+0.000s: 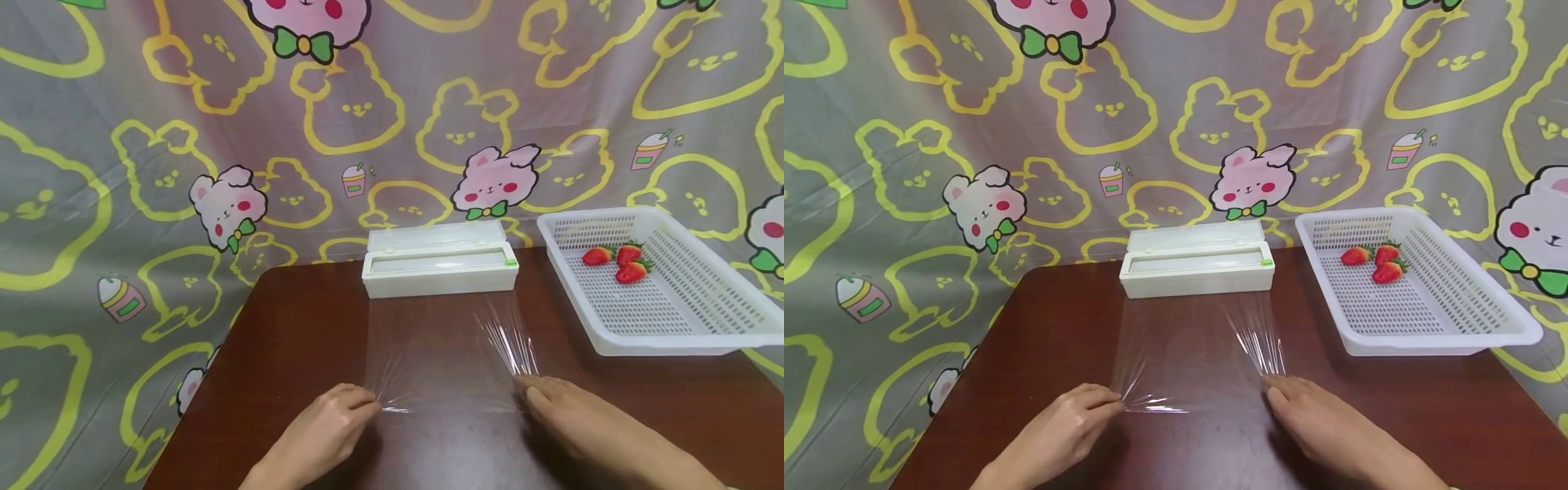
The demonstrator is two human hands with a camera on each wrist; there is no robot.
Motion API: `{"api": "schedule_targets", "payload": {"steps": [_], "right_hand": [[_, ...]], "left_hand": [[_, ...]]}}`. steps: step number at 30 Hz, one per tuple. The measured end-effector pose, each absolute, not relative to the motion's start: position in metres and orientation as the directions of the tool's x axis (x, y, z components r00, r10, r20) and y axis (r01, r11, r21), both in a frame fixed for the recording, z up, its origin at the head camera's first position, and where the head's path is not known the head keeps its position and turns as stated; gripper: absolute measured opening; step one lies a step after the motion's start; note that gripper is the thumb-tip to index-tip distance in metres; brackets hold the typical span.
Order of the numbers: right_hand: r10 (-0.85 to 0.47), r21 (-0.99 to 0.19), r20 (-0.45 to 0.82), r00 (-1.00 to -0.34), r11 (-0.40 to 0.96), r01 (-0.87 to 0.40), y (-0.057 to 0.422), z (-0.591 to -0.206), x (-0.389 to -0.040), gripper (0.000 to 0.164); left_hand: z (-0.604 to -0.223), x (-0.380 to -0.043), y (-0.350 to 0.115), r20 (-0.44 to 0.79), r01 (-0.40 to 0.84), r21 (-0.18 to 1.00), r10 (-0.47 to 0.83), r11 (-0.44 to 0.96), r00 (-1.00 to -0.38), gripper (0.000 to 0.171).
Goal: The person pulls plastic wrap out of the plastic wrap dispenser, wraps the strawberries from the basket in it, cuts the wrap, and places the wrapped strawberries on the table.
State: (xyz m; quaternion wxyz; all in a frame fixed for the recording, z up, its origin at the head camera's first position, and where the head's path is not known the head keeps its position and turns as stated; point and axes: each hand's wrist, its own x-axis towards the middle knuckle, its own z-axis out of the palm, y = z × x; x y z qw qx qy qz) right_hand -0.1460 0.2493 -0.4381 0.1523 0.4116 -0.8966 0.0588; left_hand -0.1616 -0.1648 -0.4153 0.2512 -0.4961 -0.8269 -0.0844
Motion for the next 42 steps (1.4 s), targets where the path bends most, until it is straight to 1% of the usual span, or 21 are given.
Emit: {"api": "schedule_targets", "payload": {"steps": [1,3,5,9,11,14,18,25,28,30,32,35,38,42], "right_hand": [[-0.719,0.021,0.319,-0.617,0.657,-0.754,0.249,-0.442,-0.147,0.052],[-0.724,0.039,0.325,-0.608,0.653,-0.756,0.249,-0.449,-0.149,0.047],[-0.726,0.054,0.329,-0.603,0.653,-0.756,0.248,-0.455,-0.15,0.041],[-0.731,0.073,0.34,-0.592,0.648,-0.758,0.246,-0.464,-0.152,0.029],[-0.729,0.069,0.331,-0.599,0.652,-0.755,0.245,-0.467,-0.153,0.028],[-0.726,0.072,0.336,-0.6,0.655,-0.752,0.244,-0.47,-0.153,0.024],[-0.719,0.07,0.336,-0.609,0.664,-0.745,0.243,-0.472,-0.153,0.022],[-0.705,0.038,0.26,-0.66,0.69,-0.723,0.24,-0.473,-0.151,0.024],[-0.709,0.039,0.266,-0.653,0.685,-0.728,0.24,-0.474,-0.151,0.024],[-0.704,0.027,0.248,-0.666,0.692,-0.722,0.24,-0.474,-0.15,0.024],[-0.704,0.031,0.261,-0.661,0.69,-0.723,0.24,-0.475,-0.149,0.024],[-0.695,0.015,0.249,-0.675,0.7,-0.714,0.24,-0.475,-0.147,0.025],[-0.693,0.023,0.272,-0.667,0.698,-0.716,0.24,-0.475,-0.146,0.024],[-0.68,-0.008,0.241,-0.692,0.712,-0.702,0.24,-0.473,-0.145,0.022]], "left_hand": [[-0.418,-0.162,-0.165,0.488,0.86,-0.109,0.781,0.498,-0.39,0.037],[-0.424,-0.162,-0.164,0.472,0.858,-0.105,0.784,0.503,-0.402,0.024],[-0.428,-0.163,-0.163,0.464,0.853,-0.115,0.787,0.509,-0.407,0.017],[-0.435,-0.163,-0.16,0.466,0.839,-0.176,0.794,0.515,-0.389,0.021],[-0.438,-0.163,-0.158,0.463,0.831,-0.205,0.799,0.517,-0.383,0.023],[-0.442,-0.163,-0.156,0.451,0.82,-0.223,0.801,0.527,-0.393,0.024],[-0.447,-0.162,-0.155,0.421,0.805,-0.207,0.793,0.556,-0.44,0.021],[-0.452,-0.162,-0.152,0.335,0.782,-0.184,0.786,0.596,-0.52,0.017],[-0.453,-0.161,-0.15,0.297,0.773,-0.17,0.78,0.611,-0.551,0.014],[-0.454,-0.161,-0.149,0.271,0.766,-0.154,0.772,0.624,-0.575,0.013],[-0.455,-0.16,-0.149,0.248,0.758,-0.143,0.765,0.636,-0.595,0.011],[-0.458,-0.161,-0.149,0.238,0.754,-0.137,0.76,0.642,-0.604,0.011],[-0.461,-0.162,-0.151,0.248,0.756,-0.141,0.762,0.639,-0.598,0.01],[-0.465,-0.162,-0.153,0.25,0.757,-0.137,0.762,0.639,-0.598,0.01]]}}
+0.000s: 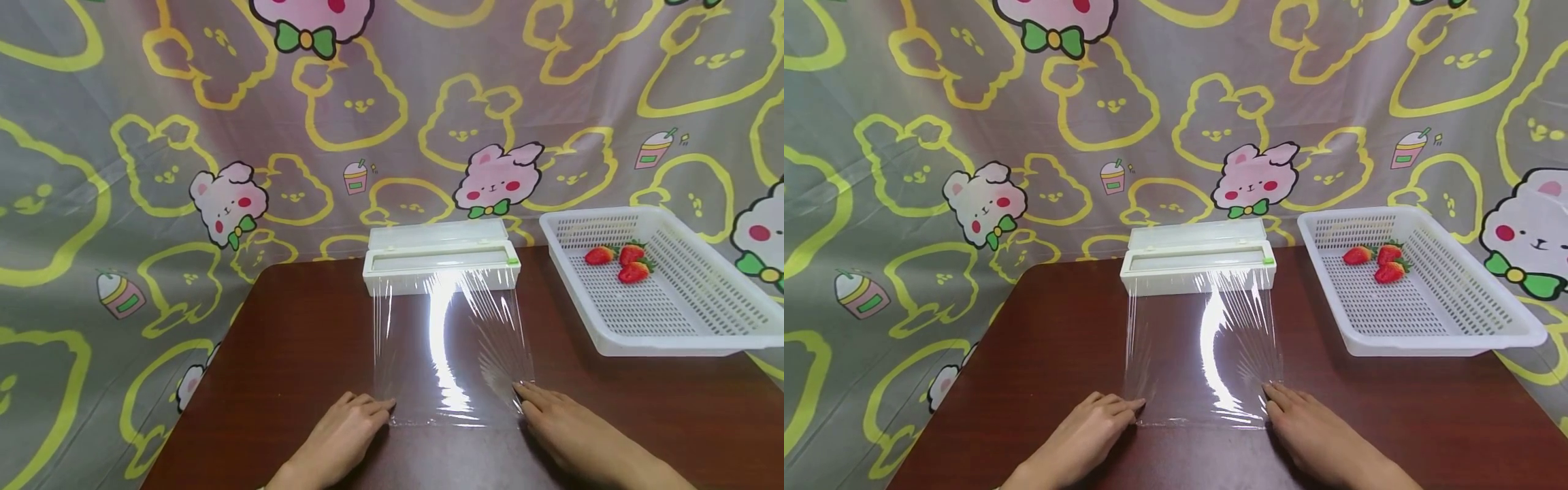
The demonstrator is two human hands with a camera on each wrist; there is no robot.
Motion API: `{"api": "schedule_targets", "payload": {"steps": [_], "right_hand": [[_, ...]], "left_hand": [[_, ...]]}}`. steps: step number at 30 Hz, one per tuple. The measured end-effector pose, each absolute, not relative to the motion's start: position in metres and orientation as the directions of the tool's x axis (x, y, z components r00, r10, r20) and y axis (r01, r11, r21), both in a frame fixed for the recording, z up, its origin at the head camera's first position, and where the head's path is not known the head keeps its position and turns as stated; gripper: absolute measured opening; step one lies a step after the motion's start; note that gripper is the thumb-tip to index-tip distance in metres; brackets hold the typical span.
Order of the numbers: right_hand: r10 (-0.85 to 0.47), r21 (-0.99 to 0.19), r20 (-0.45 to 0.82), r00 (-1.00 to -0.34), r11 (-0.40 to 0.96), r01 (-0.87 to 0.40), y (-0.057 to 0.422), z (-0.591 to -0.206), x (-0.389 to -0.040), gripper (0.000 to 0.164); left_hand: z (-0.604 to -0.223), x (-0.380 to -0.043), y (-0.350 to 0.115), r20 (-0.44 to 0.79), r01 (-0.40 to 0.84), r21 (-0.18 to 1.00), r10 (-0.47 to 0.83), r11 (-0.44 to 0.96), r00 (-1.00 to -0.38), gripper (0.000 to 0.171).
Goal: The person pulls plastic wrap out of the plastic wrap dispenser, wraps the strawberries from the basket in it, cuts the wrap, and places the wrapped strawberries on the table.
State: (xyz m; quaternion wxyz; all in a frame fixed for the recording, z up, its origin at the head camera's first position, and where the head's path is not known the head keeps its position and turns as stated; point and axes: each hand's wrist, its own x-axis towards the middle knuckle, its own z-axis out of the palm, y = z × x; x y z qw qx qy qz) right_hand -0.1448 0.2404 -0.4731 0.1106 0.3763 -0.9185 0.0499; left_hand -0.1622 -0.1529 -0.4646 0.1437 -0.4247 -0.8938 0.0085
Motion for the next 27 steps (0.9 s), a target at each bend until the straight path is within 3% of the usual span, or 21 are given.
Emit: {"api": "schedule_targets", "payload": {"steps": [8,11,17,22,27], "right_hand": [[-0.632,-0.104,0.145,-0.762,0.756,-0.647,0.241,-0.467,-0.144,0.006],[-0.614,-0.119,0.112,-0.781,0.772,-0.624,0.241,-0.467,-0.144,0.01],[-0.641,-0.061,0.22,-0.735,0.743,-0.667,0.247,-0.468,-0.144,0.032],[-0.663,-0.005,0.33,-0.672,0.711,-0.704,0.253,-0.47,-0.145,0.025],[-0.663,-0.022,0.333,-0.671,0.706,-0.708,0.257,-0.47,-0.144,0.013]], "left_hand": [[-0.46,-0.16,-0.153,0.23,0.764,-0.08,0.758,0.64,-0.611,0.014],[-0.456,-0.158,-0.153,0.199,0.758,-0.042,0.748,0.651,-0.633,0.015],[-0.452,-0.162,-0.15,0.203,0.773,-0.011,0.758,0.634,-0.619,0.009],[-0.453,-0.165,-0.149,0.21,0.788,0.016,0.768,0.616,-0.605,0.008],[-0.45,-0.164,-0.152,0.199,0.788,0.05,0.767,0.614,-0.61,0.008]]}}
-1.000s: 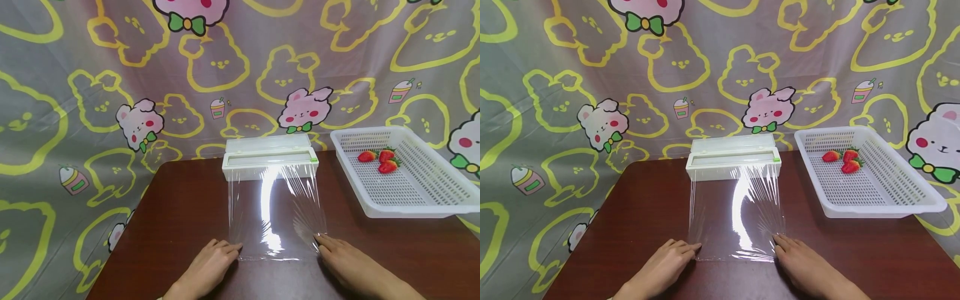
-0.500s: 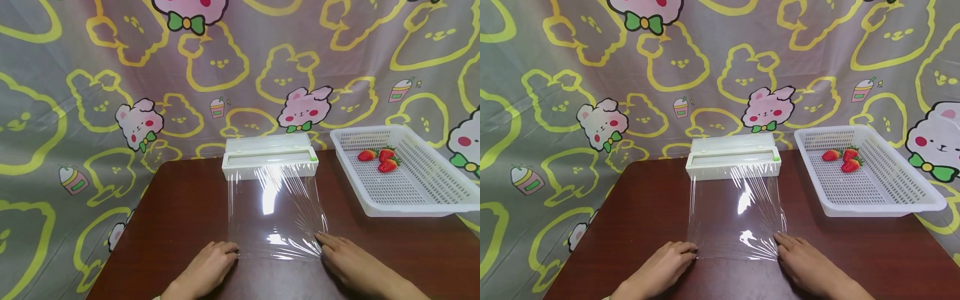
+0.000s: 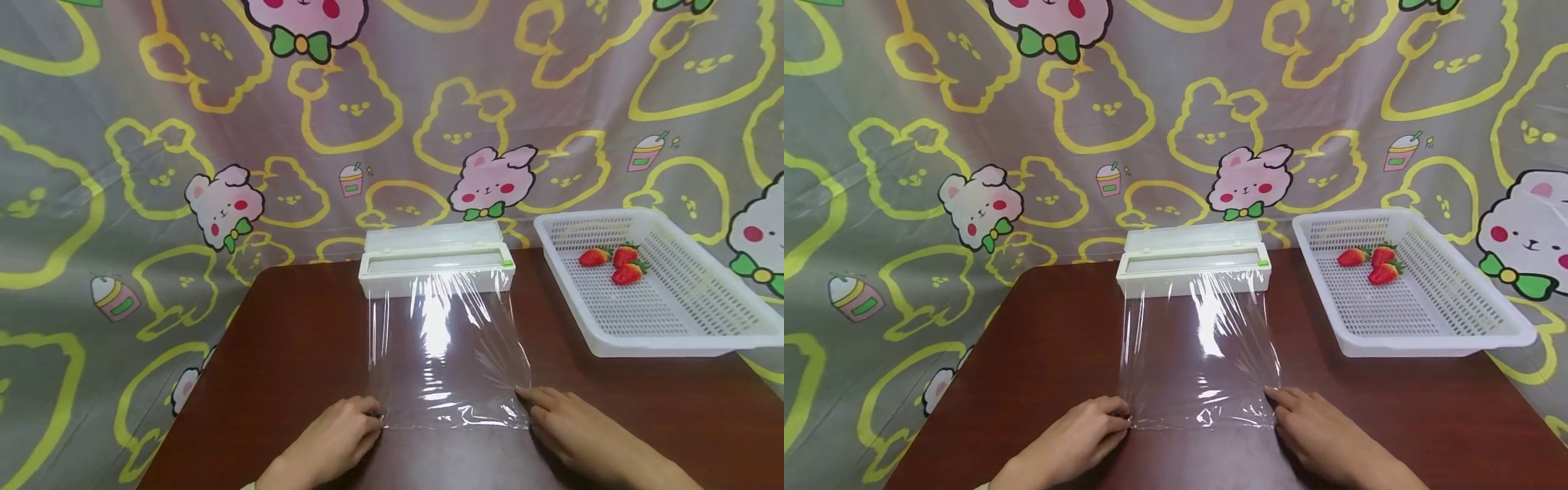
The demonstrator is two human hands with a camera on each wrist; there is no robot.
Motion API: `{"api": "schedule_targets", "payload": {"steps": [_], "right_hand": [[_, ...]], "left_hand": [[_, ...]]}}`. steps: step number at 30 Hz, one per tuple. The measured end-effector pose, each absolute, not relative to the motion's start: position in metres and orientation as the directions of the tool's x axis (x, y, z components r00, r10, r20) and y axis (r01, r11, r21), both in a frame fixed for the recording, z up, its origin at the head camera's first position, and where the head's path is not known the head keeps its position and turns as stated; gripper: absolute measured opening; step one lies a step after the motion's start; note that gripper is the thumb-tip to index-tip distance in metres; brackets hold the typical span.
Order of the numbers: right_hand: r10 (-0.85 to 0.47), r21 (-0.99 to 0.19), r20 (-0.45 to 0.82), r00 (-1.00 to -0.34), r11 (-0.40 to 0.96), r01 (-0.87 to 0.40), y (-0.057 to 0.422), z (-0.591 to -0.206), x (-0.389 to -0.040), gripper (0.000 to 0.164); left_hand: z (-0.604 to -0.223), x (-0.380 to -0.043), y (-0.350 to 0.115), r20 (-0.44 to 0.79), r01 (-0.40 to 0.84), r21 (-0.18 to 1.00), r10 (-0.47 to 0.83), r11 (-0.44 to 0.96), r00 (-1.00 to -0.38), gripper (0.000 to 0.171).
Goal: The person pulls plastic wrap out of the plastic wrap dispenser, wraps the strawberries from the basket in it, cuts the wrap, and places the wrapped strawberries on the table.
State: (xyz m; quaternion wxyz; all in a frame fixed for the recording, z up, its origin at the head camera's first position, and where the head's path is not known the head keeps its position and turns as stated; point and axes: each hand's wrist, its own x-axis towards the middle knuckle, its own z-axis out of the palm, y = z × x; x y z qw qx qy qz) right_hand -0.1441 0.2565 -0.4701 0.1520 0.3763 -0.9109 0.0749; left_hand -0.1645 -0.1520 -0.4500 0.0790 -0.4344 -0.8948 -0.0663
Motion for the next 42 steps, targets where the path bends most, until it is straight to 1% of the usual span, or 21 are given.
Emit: {"api": "schedule_targets", "payload": {"steps": [2,5,9,12,16,18,19,22,23,24,27,30,32,34,37,42], "right_hand": [[-0.662,-0.028,0.337,-0.67,0.704,-0.71,0.257,-0.47,-0.144,0.009],[-0.658,-0.023,0.363,-0.659,0.701,-0.713,0.257,-0.469,-0.144,0.009],[-0.664,-0.005,0.394,-0.635,0.689,-0.724,0.257,-0.466,-0.15,0.018],[-0.687,0.009,0.385,-0.616,0.671,-0.742,0.256,-0.461,-0.157,0.022],[-0.708,0.002,0.324,-0.628,0.664,-0.747,0.25,-0.445,-0.169,0.021],[-0.703,-0.008,0.285,-0.651,0.678,-0.735,0.243,-0.433,-0.178,0.021],[-0.701,-0.008,0.271,-0.66,0.684,-0.729,0.239,-0.427,-0.183,0.021],[-0.683,0.0,0.249,-0.687,0.709,-0.705,0.219,-0.412,-0.204,0.012],[-0.671,0.005,0.236,-0.703,0.724,-0.689,0.212,-0.409,-0.212,0.011],[-0.661,0.015,0.234,-0.713,0.735,-0.678,0.205,-0.407,-0.219,0.014],[-0.626,0.024,0.21,-0.751,0.771,-0.636,0.189,-0.41,-0.242,0.026],[-0.574,0.01,0.144,-0.806,0.815,-0.579,0.181,-0.417,-0.261,0.038],[-0.53,-0.017,0.078,-0.844,0.846,-0.533,0.18,-0.422,-0.271,0.046],[-0.493,-0.046,0.021,-0.87,0.869,-0.493,0.18,-0.425,-0.278,0.054],[-0.465,-0.08,-0.03,-0.885,0.883,-0.462,0.183,-0.431,-0.286,0.058],[-0.449,-0.11,-0.081,-0.89,0.891,-0.44,0.19,-0.438,-0.294,0.06]], "left_hand": [[-0.448,-0.164,-0.154,0.187,0.787,0.065,0.767,0.614,-0.614,0.008],[-0.444,-0.167,-0.154,0.155,0.786,0.076,0.771,0.614,-0.618,0.006],[-0.438,-0.177,-0.151,0.121,0.793,0.067,0.784,0.606,-0.609,0.006],[-0.432,-0.186,-0.148,0.09,0.802,0.065,0.797,0.594,-0.597,0.008],[-0.419,-0.2,-0.14,0.02,0.809,0.097,0.811,0.58,-0.585,0.011],[-0.412,-0.211,-0.133,0.001,0.803,0.119,0.809,0.584,-0.588,0.011],[-0.409,-0.217,-0.129,0.0,0.799,0.13,0.806,0.587,-0.592,0.01],[-0.401,-0.239,-0.118,0.021,0.785,0.147,0.792,0.601,-0.61,0.009],[-0.399,-0.247,-0.115,0.035,0.784,0.146,0.788,0.604,-0.614,0.011],[-0.398,-0.254,-0.111,0.045,0.781,0.14,0.784,0.609,-0.619,0.015],[-0.399,-0.275,-0.1,0.044,0.772,0.117,0.773,0.625,-0.632,0.03],[-0.405,-0.289,-0.091,-0.002,0.752,0.106,0.757,0.65,-0.654,0.048],[-0.41,-0.296,-0.088,-0.04,0.739,0.102,0.745,0.666,-0.666,0.061],[-0.415,-0.302,-0.086,-0.078,0.721,0.096,0.727,0.687,-0.682,0.07],[-0.425,-0.31,-0.086,-0.114,0.699,0.086,0.704,0.71,-0.701,0.078],[-0.434,-0.317,-0.088,-0.144,0.662,0.124,0.674,0.739,-0.725,0.083]]}}
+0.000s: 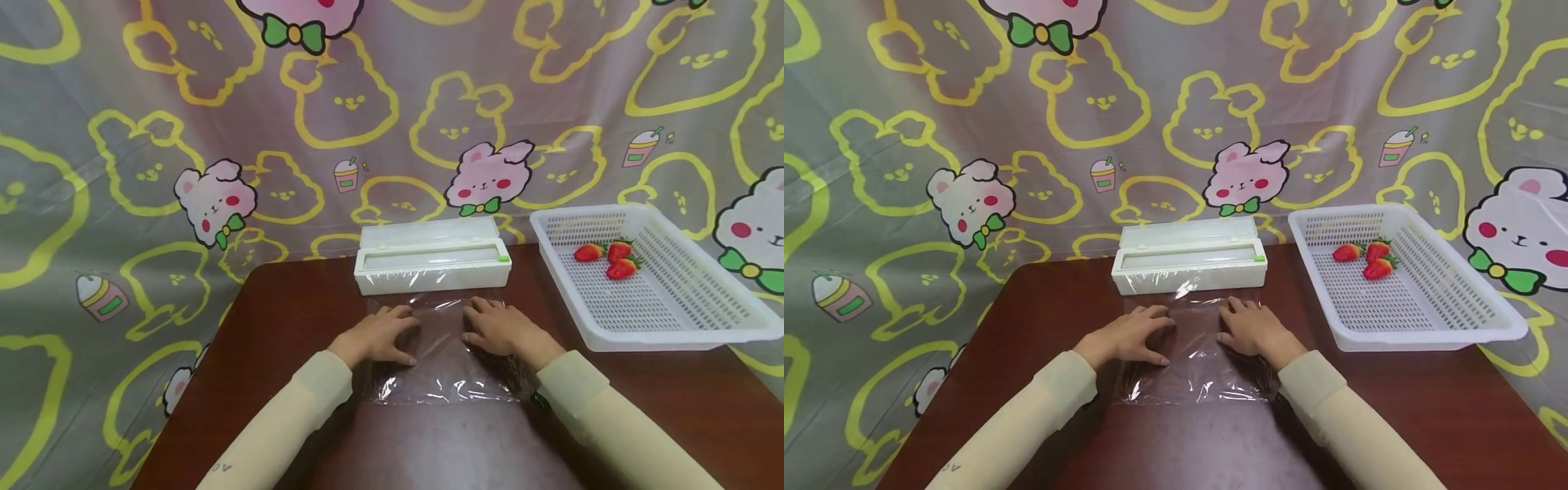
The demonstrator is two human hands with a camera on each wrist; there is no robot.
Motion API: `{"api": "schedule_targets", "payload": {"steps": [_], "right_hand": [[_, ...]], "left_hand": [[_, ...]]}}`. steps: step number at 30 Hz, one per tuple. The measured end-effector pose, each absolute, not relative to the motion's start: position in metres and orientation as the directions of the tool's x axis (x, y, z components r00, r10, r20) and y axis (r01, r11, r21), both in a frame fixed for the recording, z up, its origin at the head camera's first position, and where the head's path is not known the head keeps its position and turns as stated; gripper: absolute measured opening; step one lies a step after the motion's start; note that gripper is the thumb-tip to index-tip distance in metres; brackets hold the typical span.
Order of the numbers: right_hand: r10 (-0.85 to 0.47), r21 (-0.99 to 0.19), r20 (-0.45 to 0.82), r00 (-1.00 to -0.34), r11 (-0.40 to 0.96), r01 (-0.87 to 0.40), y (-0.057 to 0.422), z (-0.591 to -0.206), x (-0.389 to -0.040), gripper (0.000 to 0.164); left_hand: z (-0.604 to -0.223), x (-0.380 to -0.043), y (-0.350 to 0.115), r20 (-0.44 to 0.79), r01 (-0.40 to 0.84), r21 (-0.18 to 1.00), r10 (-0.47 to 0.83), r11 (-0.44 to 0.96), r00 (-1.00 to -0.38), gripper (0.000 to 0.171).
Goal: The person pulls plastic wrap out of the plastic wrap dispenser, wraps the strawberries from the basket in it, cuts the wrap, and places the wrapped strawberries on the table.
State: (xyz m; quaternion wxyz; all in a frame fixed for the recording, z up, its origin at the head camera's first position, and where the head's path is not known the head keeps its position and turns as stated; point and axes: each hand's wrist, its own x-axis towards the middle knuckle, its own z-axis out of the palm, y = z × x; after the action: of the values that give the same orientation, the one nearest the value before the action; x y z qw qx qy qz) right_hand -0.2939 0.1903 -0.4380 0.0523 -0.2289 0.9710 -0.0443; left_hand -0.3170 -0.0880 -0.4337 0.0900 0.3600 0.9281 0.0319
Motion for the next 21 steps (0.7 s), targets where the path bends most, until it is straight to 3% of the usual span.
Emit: {"api": "schedule_targets", "payload": {"steps": [11,21], "right_hand": [[-0.437,-0.112,-0.112,-0.893,0.898,-0.425,0.195,-0.444,-0.3,0.066],[-0.417,-0.1,-0.114,-0.902,0.908,-0.407,0.192,-0.439,-0.302,0.066]], "left_hand": [[-0.439,-0.322,-0.088,-0.155,0.61,0.093,0.617,0.787,-0.772,0.09],[-0.443,-0.326,-0.086,-0.152,0.611,0.068,0.614,0.788,-0.775,0.091]]}}
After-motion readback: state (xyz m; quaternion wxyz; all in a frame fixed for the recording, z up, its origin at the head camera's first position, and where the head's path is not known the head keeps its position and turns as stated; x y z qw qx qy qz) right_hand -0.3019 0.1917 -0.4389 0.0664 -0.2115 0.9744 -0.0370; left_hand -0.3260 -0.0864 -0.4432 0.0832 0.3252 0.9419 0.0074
